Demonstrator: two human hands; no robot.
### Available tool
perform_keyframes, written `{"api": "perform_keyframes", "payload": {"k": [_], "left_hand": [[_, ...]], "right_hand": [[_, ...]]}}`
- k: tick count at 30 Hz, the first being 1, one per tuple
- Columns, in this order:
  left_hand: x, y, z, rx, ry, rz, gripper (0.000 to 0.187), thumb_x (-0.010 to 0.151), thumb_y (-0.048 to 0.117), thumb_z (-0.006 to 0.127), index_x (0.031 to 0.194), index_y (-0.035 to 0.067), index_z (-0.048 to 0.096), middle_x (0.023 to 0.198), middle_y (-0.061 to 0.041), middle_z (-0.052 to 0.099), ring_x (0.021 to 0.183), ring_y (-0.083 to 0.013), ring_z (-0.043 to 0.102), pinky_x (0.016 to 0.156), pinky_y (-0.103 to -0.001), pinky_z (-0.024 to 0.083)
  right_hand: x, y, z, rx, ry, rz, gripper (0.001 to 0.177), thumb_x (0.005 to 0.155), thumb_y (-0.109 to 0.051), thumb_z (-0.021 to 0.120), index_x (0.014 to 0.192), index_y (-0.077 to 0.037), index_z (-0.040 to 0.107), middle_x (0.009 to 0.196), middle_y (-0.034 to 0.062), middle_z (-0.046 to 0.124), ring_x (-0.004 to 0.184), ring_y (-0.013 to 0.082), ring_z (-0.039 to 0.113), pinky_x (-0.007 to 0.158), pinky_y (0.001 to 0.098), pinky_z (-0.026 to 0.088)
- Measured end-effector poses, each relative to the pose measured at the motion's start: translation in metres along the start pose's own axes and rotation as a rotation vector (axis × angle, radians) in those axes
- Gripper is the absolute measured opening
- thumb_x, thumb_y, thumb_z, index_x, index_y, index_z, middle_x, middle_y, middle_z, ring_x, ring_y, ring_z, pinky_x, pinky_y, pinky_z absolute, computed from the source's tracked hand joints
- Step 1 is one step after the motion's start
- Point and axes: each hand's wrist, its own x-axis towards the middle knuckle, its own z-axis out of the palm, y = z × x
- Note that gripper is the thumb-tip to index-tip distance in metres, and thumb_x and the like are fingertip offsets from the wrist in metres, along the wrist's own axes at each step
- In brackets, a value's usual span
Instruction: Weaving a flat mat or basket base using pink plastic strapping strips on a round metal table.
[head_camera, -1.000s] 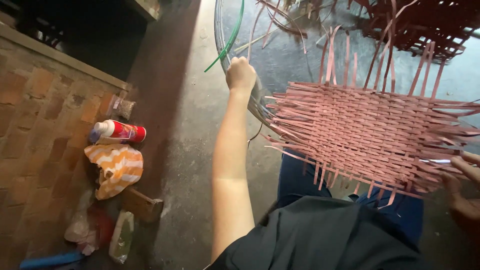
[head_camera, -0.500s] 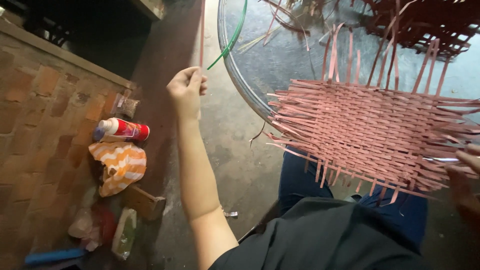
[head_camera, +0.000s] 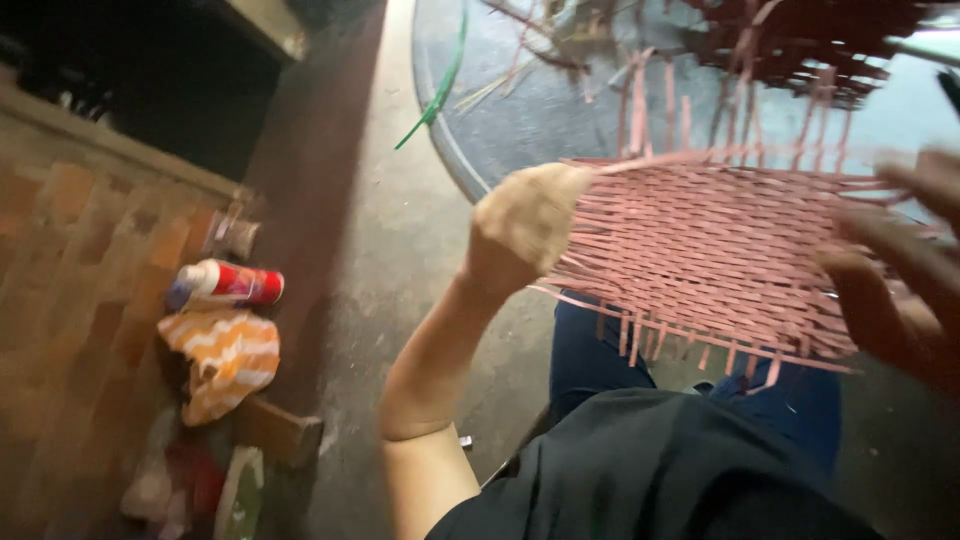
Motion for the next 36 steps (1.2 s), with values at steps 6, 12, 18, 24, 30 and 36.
{"api": "perform_keyframes", "payload": {"k": [6,12,18,24,30,36], "left_hand": [[0.036,0.018,0.014,-0.252,0.16,0.129,0.016,0.088,0.0,0.043,0.101,0.001,0.053,0.089,-0.01,0.058,0.07,-0.0203,0.064,0.057,-0.026,0.054],[0.044,0.03,0.045,-0.232,0.09,0.101,0.015,0.091,0.003,0.044,0.105,0.004,0.05,0.091,-0.009,0.057,0.072,-0.0178,0.062,0.055,-0.026,0.053],[0.044,0.063,0.105,-0.862,-0.015,-0.366,0.042,0.081,0.0,0.057,0.118,0.002,0.037,0.112,-0.013,0.049,0.106,-0.0221,0.049,0.099,-0.029,0.044],[0.051,0.094,0.167,-0.849,-0.499,-0.54,0.021,0.078,0.02,0.047,0.089,0.009,0.061,0.092,-0.01,0.054,0.091,-0.0294,0.047,0.08,-0.042,0.04],[0.071,0.112,0.18,-0.668,-0.71,-0.617,0.017,0.077,0.02,0.05,0.082,0.017,0.065,0.136,-0.016,0.017,0.129,-0.0371,0.007,0.106,-0.049,0.004],[0.061,0.123,0.201,-0.493,-0.812,-0.537,0.048,0.081,0.022,0.039,0.126,0.004,0.033,0.138,-0.024,0.002,0.129,-0.0401,-0.006,0.105,-0.05,-0.001]], "right_hand": [[0.05,-0.007,-0.025,-0.046,-0.086,0.281,0.031,0.091,-0.013,0.063,0.113,0.009,0.062,0.107,0.0273,0.063,0.096,0.041,0.06,0.085,0.0474,0.046],[0.051,-0.016,-0.037,0.155,-0.216,0.734,0.017,0.083,-0.004,0.061,0.097,0.006,0.063,0.083,0.0162,0.062,0.072,0.021,0.058,0.06,0.0301,0.046],[0.012,0.024,-0.03,0.02,-0.082,0.893,0.007,0.097,-0.007,0.064,0.1,-0.001,0.066,0.075,0.0092,0.055,0.067,0.0164,0.047,0.06,0.0275,0.033],[-0.013,0.051,-0.007,-0.393,-0.516,0.963,0.027,0.09,-0.031,0.045,0.11,-0.03,0.064,0.069,-0.0002,0.065,0.056,0.0219,0.058,0.049,0.0325,0.042],[-0.017,0.057,0.002,-0.399,-0.633,1.059,0.027,0.085,-0.029,0.043,0.098,-0.025,0.066,0.08,-0.0004,0.067,0.071,0.0245,0.061,0.054,0.0361,0.046],[-0.006,0.061,0.001,-0.431,-0.741,1.155,0.03,0.086,-0.033,0.039,0.098,-0.026,0.065,0.09,0.0007,0.066,0.082,0.0278,0.061,0.053,0.0391,0.05]]}}
